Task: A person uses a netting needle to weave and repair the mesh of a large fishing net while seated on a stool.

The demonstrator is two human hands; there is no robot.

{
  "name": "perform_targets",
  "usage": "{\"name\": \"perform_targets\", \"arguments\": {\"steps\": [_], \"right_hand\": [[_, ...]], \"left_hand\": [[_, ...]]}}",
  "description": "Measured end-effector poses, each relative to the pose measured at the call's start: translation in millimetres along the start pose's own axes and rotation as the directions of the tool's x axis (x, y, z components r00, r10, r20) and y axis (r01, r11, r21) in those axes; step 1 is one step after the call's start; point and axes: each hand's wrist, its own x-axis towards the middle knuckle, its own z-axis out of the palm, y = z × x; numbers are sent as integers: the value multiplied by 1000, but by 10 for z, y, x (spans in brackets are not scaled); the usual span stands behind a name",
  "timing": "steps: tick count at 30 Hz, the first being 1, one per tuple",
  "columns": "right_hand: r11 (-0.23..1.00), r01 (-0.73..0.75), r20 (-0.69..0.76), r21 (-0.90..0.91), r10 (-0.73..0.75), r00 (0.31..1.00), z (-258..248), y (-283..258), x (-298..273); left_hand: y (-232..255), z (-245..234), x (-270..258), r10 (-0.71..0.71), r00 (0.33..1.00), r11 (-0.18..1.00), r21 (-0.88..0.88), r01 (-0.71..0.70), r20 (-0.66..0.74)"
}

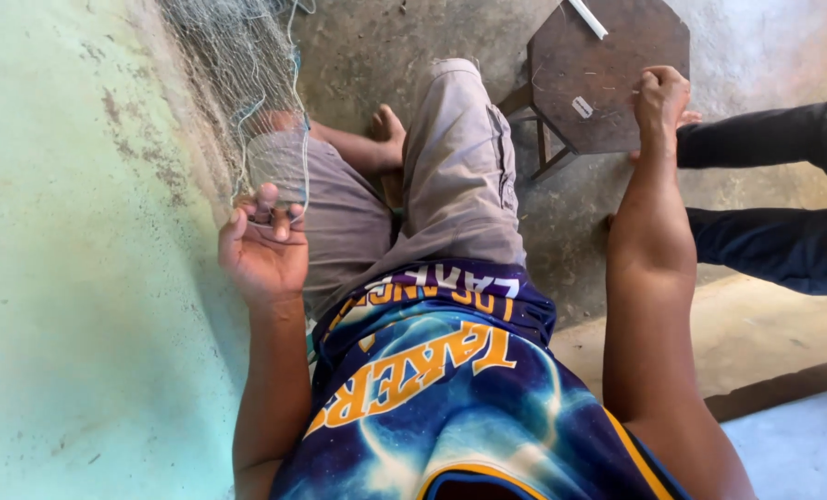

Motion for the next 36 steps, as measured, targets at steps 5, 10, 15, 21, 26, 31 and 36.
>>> {"name": "perform_targets", "arguments": {"steps": [5, 10, 15, 21, 26, 31, 36], "right_hand": [[952, -61, 99, 301, 33, 995, 157, -179, 50], [939, 343, 22, 9, -344, 939, 583, -155, 579], [841, 526, 34, -128, -526, 850, 933, -317, 754], [618, 588, 14, -522, -683, 730, 905, -79, 835], [569, 589, 80, -574, -677, 732, 661, 487, 913], [766, 350, 310, -539, -206, 928, 263, -173, 136], [810, -411, 541, 418, 142, 829, 461, -2116, -1887]], "left_hand": [[-180, 23, 76, -37, 999, 998, -40, 38, 8], [-244, -10, 71, -17, 998, 999, -32, 14, -68], [-277, -210, 17, 6, 998, 974, -226, 8, 62], [-209, -55, -65, 57, 998, 984, -171, -56, 3], [-153, -40, -107, 122, 991, 977, -181, -111, 49], [-63, -147, -237, 108, 990, 969, -232, -84, 94], [48, 347, -448, 190, 871, 931, -365, -14, 453]]}}
